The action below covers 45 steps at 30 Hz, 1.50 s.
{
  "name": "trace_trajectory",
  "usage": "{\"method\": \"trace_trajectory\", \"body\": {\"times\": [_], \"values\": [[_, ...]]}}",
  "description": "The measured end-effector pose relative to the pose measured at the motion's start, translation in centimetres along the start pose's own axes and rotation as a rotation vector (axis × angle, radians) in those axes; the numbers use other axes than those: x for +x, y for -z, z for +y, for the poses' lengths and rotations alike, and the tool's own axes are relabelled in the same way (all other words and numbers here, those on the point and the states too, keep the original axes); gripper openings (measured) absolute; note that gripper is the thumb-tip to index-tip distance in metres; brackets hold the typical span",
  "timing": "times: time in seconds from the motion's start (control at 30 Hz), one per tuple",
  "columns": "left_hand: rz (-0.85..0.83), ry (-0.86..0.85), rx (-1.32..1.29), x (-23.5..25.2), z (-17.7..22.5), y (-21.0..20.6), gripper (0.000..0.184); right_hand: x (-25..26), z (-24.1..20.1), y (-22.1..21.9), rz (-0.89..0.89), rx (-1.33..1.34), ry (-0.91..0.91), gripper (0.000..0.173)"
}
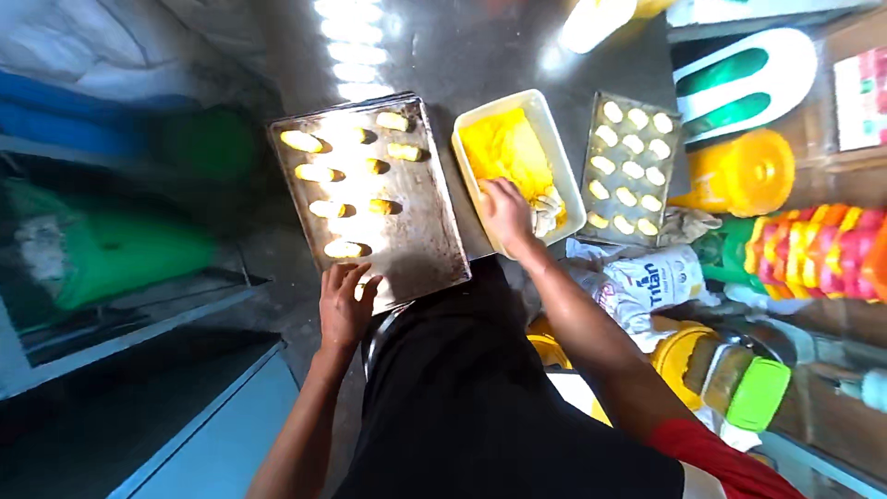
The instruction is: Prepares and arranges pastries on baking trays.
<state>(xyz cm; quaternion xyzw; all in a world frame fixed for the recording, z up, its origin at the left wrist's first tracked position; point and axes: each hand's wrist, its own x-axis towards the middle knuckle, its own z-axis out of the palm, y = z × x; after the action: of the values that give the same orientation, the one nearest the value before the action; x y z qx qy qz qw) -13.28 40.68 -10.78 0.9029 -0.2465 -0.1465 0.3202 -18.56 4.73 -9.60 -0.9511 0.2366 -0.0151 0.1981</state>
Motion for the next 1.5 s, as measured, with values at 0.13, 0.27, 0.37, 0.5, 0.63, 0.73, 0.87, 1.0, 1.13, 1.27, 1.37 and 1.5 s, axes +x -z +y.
{"method": "trace_trajectory", "body": {"times": [0.13,0.27,0.37,0.5,0.63,0.73,0.87,1.0,1.13,1.27,1.37,1.5], "values": [[0.029,-0.208,-0.042,5.7,8.2,-2.7,0.028,-2.7,11.5,4.1,-0.116,-0.137,-0.426,0.039],[-0.107,-0.312,-0.104,12.1,17.1,-10.1,0.025,-1.2,16.1,3.1,-0.256,-0.168,-0.524,0.042],[-0.182,-0.275,-0.122,16.4,21.2,-15.5,0.03,1.0,16.4,3.2,-0.236,0.041,-0.424,0.042],[-0.241,-0.028,-0.135,20.7,22.5,-20.4,0.042,2.3,18.1,2.3,-0.199,0.371,-0.052,0.059],[-0.259,-0.09,-0.007,23.7,22.4,-22.5,0.045,4.7,19.7,1.8,-0.261,0.465,-0.021,0.054],[-0.376,-0.124,0.047,25.6,22.2,-24.0,0.039,6.9,20.5,0.5,-0.3,0.591,-0.041,0.054],[-0.49,0.015,0.079,27.2,22.0,-25.2,0.031,8.2,20.3,2.6,-0.31,0.62,-0.062,0.047],[-0.237,0.198,0.078,27.3,22.2,-23.1,0.027,10.2,19.4,2.8,-0.208,0.264,0.105,0.039],[-0.169,0.338,0.256,26.7,23.2,-23.3,0.045,9.8,18.2,0.3,-0.273,0.042,0.204,0.055],[-0.151,0.376,0.1,22.1,25.1,-26.9,0.067,6.3,17.7,-0.9,-0.426,0.233,0.185,0.083],[-0.18,0.423,-0.138,20.6,25.5,-27.0,0.056,6.0,18.9,-0.3,-0.492,0.519,0.094,0.072],[-0.228,0.349,-0.038,21.8,24.8,-24.9,0.04,8.5,21.2,-0.6,-0.397,0.361,0.096,0.064]]}}
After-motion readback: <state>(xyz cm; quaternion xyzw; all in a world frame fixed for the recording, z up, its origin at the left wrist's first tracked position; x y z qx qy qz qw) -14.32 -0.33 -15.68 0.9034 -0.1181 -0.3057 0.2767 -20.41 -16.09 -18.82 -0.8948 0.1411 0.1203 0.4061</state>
